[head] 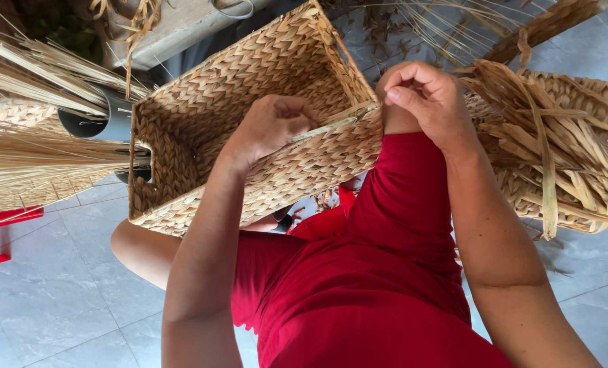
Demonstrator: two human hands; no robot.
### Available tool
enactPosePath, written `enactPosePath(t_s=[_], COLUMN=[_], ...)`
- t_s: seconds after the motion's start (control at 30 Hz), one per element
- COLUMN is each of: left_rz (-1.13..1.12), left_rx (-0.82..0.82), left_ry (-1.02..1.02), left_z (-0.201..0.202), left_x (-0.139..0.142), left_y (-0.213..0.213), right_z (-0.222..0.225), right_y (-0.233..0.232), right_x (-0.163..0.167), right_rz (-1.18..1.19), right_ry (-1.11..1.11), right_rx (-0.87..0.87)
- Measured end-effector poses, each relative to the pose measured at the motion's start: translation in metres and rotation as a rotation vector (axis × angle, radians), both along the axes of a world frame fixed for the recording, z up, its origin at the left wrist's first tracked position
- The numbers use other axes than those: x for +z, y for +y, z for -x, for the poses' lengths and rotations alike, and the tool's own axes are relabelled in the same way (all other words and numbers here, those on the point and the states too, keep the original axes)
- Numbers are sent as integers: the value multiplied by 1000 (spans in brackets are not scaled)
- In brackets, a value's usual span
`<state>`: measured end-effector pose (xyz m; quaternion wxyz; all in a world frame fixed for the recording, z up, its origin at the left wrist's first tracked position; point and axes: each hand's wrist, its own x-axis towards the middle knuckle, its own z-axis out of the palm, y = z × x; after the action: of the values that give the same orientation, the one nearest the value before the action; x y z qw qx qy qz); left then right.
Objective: The person sits on the floor with a woven water hyacinth basket on their lap, tucks and presses dried palm leaf strips into the basket's rim and weave, then uses scissors to trim off excess strip ends around the rim and inside the basket.
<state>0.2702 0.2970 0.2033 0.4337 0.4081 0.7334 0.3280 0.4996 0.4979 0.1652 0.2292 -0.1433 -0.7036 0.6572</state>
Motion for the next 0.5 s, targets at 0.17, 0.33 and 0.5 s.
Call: enactPosePath(t_s=[0.17,0.33,0.5], left_rz=[1,-71,-253], left_rx=[7,56,104], left_ry=[47,135,224], left_z=[5,7,3], left_x=[7,11,16], left_y=[-18,-27,-33], right_z=[0,8,42], right_y=[-6,-14,-7], right_x=[6,18,43], right_rz=[-17,-91,-835], right_ry=[34,36,93], right_rx=[-3,-88,127])
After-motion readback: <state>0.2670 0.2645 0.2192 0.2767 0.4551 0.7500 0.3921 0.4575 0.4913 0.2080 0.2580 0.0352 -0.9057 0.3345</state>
